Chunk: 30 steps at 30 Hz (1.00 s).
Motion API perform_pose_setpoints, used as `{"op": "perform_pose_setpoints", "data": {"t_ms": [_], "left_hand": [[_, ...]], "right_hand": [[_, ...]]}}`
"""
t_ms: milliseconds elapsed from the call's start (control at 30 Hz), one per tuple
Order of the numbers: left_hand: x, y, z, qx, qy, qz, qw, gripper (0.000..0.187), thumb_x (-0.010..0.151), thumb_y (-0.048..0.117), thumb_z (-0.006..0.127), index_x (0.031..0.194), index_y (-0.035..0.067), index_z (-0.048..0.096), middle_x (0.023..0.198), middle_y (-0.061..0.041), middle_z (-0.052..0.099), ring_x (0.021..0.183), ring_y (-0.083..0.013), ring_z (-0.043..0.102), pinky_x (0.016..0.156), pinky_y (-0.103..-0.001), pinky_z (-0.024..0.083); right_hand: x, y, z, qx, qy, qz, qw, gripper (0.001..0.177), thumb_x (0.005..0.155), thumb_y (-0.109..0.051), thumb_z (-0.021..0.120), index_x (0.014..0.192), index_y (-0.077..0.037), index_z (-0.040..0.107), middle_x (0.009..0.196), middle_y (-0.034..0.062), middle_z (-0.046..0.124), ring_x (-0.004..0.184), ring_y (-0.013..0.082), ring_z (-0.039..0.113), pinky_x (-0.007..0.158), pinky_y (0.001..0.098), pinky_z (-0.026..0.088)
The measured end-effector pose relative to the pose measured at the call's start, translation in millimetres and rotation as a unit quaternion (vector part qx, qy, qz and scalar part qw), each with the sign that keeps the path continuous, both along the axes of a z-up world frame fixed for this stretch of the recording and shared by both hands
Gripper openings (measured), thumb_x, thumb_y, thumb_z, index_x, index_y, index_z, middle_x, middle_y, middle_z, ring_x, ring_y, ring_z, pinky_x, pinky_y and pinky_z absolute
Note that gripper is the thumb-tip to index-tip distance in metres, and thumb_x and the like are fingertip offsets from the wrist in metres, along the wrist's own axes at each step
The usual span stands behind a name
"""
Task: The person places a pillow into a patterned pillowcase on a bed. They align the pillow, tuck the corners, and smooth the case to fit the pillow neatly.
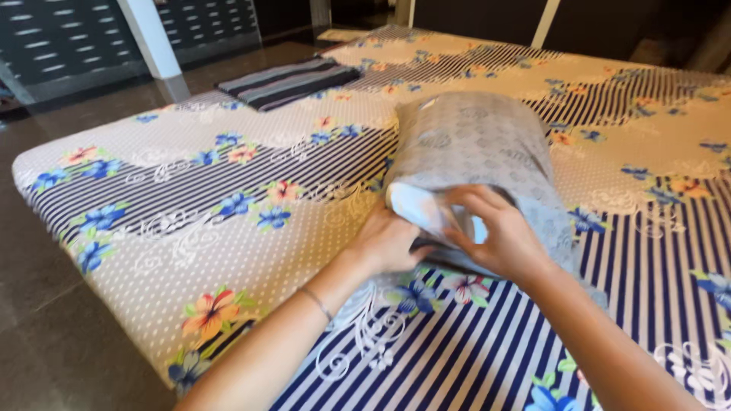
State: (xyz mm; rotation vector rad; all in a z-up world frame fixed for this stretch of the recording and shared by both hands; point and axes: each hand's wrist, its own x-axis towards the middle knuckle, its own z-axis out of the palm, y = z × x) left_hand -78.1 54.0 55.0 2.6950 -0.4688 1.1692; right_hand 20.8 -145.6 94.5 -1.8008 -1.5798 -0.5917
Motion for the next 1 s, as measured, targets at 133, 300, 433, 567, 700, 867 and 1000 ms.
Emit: {"op": "perform_pose_setpoints", "data": {"t_ms": [133, 300, 433, 567, 700, 867, 1000], "left_hand": [[0, 8, -5, 0.026, 0.176, 0.065, 0.982, 0.040, 0.077, 0.044, 0.076, 0.095, 0.009, 0.077, 0.094, -0.017, 0.074, 0.088, -0.0349, 0.072, 0.080, -0.046, 0.056], [-7, 12, -6, 0.031, 0.149, 0.071, 0.986, 0.033, 0.077, 0.042, 0.073, 0.092, 0.014, 0.080, 0.082, -0.016, 0.074, 0.073, -0.0364, 0.072, 0.071, -0.047, 0.056], [-13, 16, -5, -0.018, 0.144, 0.061, 0.988, 0.028, 0.080, 0.040, 0.068, 0.085, 0.014, 0.079, 0.076, -0.016, 0.072, 0.069, -0.0357, 0.071, 0.067, -0.047, 0.056], [-3, 20, 3, -0.011, 0.080, 0.042, 0.996, 0.024, 0.078, 0.033, 0.065, 0.077, 0.013, 0.077, 0.073, -0.015, 0.072, 0.070, -0.0345, 0.071, 0.067, -0.046, 0.056], [-7, 16, -1, -0.023, 0.053, 0.025, 0.998, 0.021, 0.077, 0.031, 0.063, 0.074, 0.013, 0.075, 0.077, -0.011, 0.075, 0.073, -0.0328, 0.069, 0.069, -0.045, 0.055], [-23, 32, -17, -0.076, 0.035, 0.099, 0.992, 0.027, 0.076, 0.029, 0.062, 0.090, 0.010, 0.076, 0.089, -0.012, 0.075, 0.083, -0.0352, 0.065, 0.067, -0.046, 0.055], [-29, 47, -37, -0.058, 0.048, 0.148, 0.986, 0.026, 0.073, 0.031, 0.065, 0.081, 0.007, 0.073, 0.084, -0.014, 0.073, 0.094, -0.0401, 0.065, 0.070, -0.050, 0.054]], "right_hand": [[-13, 30, -17, -0.020, -0.038, 0.035, 0.998, 0.046, 0.070, 0.001, 0.072, 0.116, -0.003, 0.069, 0.112, 0.0167, 0.070, 0.101, 0.0382, 0.065, 0.086, 0.0430, 0.053], [11, 39, -56, -0.054, 0.012, -0.040, 0.998, 0.035, 0.068, 0.008, 0.065, 0.099, -0.007, 0.074, 0.099, 0.0111, 0.072, 0.096, 0.0335, 0.068, 0.084, 0.0424, 0.055], [22, 46, -69, -0.121, 0.006, -0.089, 0.989, 0.020, 0.070, 0.002, 0.066, 0.085, -0.008, 0.073, 0.088, 0.0106, 0.072, 0.094, 0.0327, 0.068, 0.078, 0.0439, 0.055], [26, 58, -49, -0.224, -0.001, -0.117, 0.968, 0.007, 0.072, -0.008, 0.071, 0.078, -0.010, 0.073, 0.089, 0.0141, 0.070, 0.088, 0.0350, 0.068, 0.075, 0.0461, 0.055], [12, 50, -36, -0.261, -0.040, -0.083, 0.961, 0.014, 0.078, -0.013, 0.069, 0.089, -0.009, 0.076, 0.095, 0.0138, 0.073, 0.092, 0.0349, 0.069, 0.083, 0.0453, 0.055], [10, 39, -38, -0.138, 0.072, 0.040, 0.987, 0.047, 0.073, -0.001, 0.052, 0.113, -0.005, 0.075, 0.123, 0.0230, 0.071, 0.115, 0.0389, 0.066, 0.101, 0.0438, 0.050], [6, 57, -49, -0.154, 0.195, 0.014, 0.968, 0.042, 0.091, -0.012, 0.057, 0.133, -0.005, 0.061, 0.124, 0.0241, 0.067, 0.115, 0.0403, 0.063, 0.097, 0.0426, 0.047]]}}
